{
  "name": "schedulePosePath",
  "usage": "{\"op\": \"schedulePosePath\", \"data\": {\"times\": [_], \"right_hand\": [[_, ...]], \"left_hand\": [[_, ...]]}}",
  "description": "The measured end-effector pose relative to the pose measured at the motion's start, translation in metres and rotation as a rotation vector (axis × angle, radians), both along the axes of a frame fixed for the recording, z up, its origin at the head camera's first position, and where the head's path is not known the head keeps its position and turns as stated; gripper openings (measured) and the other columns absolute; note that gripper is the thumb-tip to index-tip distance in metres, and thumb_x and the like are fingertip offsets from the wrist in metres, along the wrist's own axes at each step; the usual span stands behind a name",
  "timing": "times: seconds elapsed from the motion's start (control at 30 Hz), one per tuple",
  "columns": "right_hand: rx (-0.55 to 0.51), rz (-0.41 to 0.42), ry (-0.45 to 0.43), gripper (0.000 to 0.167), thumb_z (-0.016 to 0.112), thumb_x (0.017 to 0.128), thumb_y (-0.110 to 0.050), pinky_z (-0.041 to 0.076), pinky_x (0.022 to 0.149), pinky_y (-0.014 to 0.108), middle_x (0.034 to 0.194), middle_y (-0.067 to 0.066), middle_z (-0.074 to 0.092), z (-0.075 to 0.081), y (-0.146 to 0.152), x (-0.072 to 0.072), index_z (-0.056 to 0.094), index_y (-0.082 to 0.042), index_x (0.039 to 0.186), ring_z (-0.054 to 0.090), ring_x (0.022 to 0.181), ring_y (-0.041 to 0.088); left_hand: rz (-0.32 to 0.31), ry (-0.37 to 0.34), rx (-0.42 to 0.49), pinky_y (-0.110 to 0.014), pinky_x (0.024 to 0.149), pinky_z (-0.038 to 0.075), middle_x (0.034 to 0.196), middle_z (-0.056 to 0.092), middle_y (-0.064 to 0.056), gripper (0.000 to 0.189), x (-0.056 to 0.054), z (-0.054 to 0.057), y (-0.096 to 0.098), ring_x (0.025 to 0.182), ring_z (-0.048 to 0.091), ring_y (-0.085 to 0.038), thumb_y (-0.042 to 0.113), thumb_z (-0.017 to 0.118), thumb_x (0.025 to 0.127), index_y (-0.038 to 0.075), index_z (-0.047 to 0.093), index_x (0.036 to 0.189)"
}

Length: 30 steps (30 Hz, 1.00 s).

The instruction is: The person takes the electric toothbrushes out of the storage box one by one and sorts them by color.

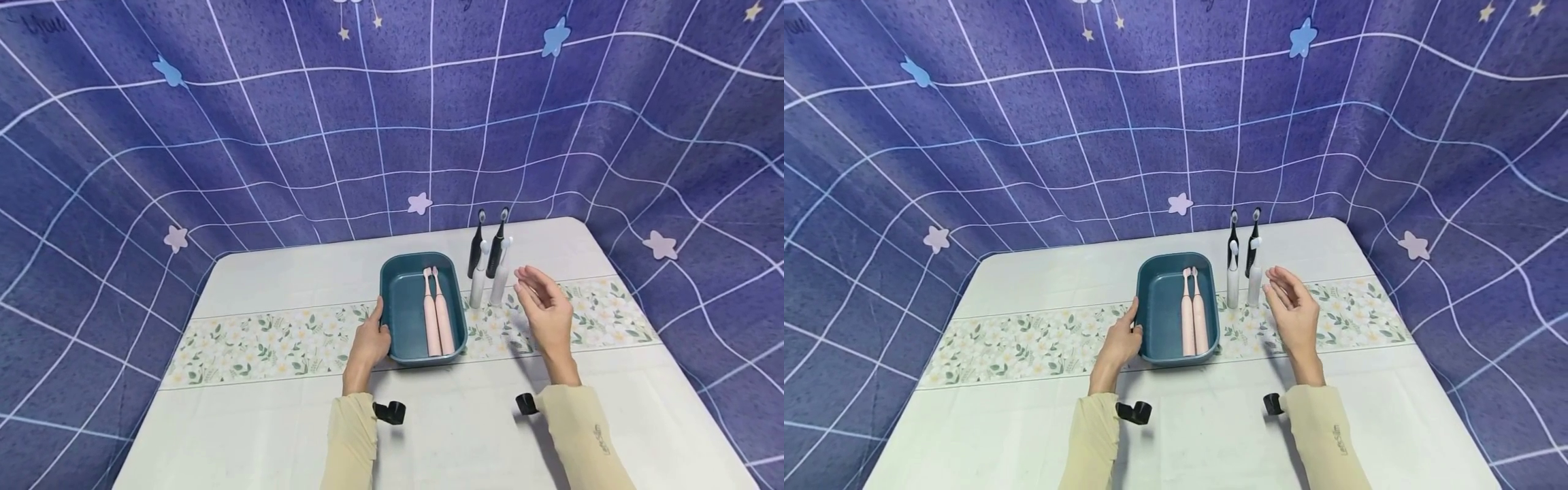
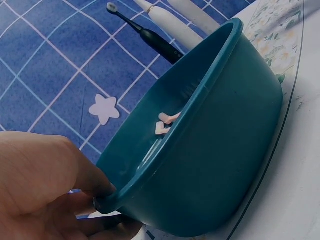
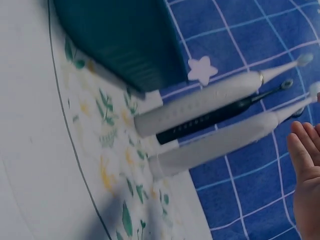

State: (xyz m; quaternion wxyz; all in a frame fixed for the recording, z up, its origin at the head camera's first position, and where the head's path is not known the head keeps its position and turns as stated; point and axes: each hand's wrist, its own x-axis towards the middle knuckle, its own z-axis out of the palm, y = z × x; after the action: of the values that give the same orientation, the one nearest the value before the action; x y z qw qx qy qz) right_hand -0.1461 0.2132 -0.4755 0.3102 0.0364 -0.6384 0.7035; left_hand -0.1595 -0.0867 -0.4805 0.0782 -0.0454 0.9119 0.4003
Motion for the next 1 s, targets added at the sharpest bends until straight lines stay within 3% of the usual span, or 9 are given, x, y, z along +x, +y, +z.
{"op": "schedulePosePath", "data": {"times": [0.17,0.33,0.5,0.6,0.7,0.83,1.0], "right_hand": [[0.022,0.098,0.000,0.041,0.064,0.084,0.012,0.048,0.091,0.024,0.119,0.031,0.060,-0.002,-0.011,0.004,0.054,0.015,0.123,0.065,0.108,0.014],[0.105,0.199,-0.049,0.040,0.063,0.084,0.013,0.049,0.090,0.023,0.118,0.037,0.057,0.007,-0.027,0.013,0.054,0.017,0.122,0.066,0.107,0.014],[0.224,0.307,-0.128,0.036,0.063,0.086,0.009,0.050,0.090,0.023,0.116,0.036,0.059,0.017,-0.045,0.022,0.055,0.016,0.120,0.065,0.107,0.029],[0.268,0.372,-0.184,0.037,0.065,0.086,0.004,0.050,0.089,0.023,0.116,0.032,0.061,0.011,-0.056,0.019,0.057,0.013,0.121,0.062,0.108,0.039],[0.297,0.426,-0.262,0.040,0.067,0.087,0.000,0.050,0.089,0.023,0.117,0.029,0.062,0.001,-0.068,0.012,0.056,0.010,0.124,0.061,0.110,0.040],[0.389,0.439,-0.360,0.044,0.069,0.087,-0.008,0.050,0.090,0.027,0.119,0.026,0.063,0.000,-0.085,0.005,0.056,0.008,0.126,0.062,0.111,0.035],[0.556,0.397,-0.445,0.047,0.071,0.085,-0.012,0.052,0.089,0.035,0.117,0.024,0.065,0.005,-0.102,0.001,0.057,0.008,0.125,0.064,0.107,0.033]], "left_hand": [[0.008,-0.005,0.009,-0.049,0.102,0.039,0.150,0.038,-0.014,0.059,0.000,0.000,0.000,0.135,0.041,-0.034,0.011,0.040,0.099,0.023,0.021,0.153],[0.010,0.000,0.013,-0.049,0.101,0.040,0.150,0.038,-0.014,0.059,0.000,-0.001,-0.001,0.134,0.041,-0.034,0.010,0.040,0.098,0.022,0.022,0.153],[0.008,0.005,0.014,-0.049,0.099,0.041,0.150,0.039,-0.015,0.059,0.000,-0.002,-0.001,0.134,0.042,-0.035,0.009,0.041,0.098,0.021,0.023,0.153],[0.006,0.003,0.014,-0.048,0.098,0.041,0.150,0.039,-0.015,0.059,-0.001,-0.001,-0.001,0.134,0.042,-0.034,0.010,0.041,0.099,0.022,0.023,0.153],[0.000,-0.001,0.015,-0.048,0.098,0.041,0.150,0.038,-0.014,0.059,-0.001,-0.001,-0.001,0.134,0.041,-0.034,0.010,0.041,0.099,0.022,0.022,0.154],[0.001,-0.003,0.016,-0.048,0.101,0.040,0.151,0.037,-0.014,0.059,-0.001,-0.001,-0.002,0.135,0.040,-0.034,0.010,0.041,0.099,0.023,0.022,0.154],[-0.004,0.003,0.013,-0.048,0.102,0.040,0.150,0.038,-0.014,0.059,0.000,-0.001,-0.002,0.135,0.041,-0.034,0.009,0.041,0.099,0.022,0.022,0.153]]}}
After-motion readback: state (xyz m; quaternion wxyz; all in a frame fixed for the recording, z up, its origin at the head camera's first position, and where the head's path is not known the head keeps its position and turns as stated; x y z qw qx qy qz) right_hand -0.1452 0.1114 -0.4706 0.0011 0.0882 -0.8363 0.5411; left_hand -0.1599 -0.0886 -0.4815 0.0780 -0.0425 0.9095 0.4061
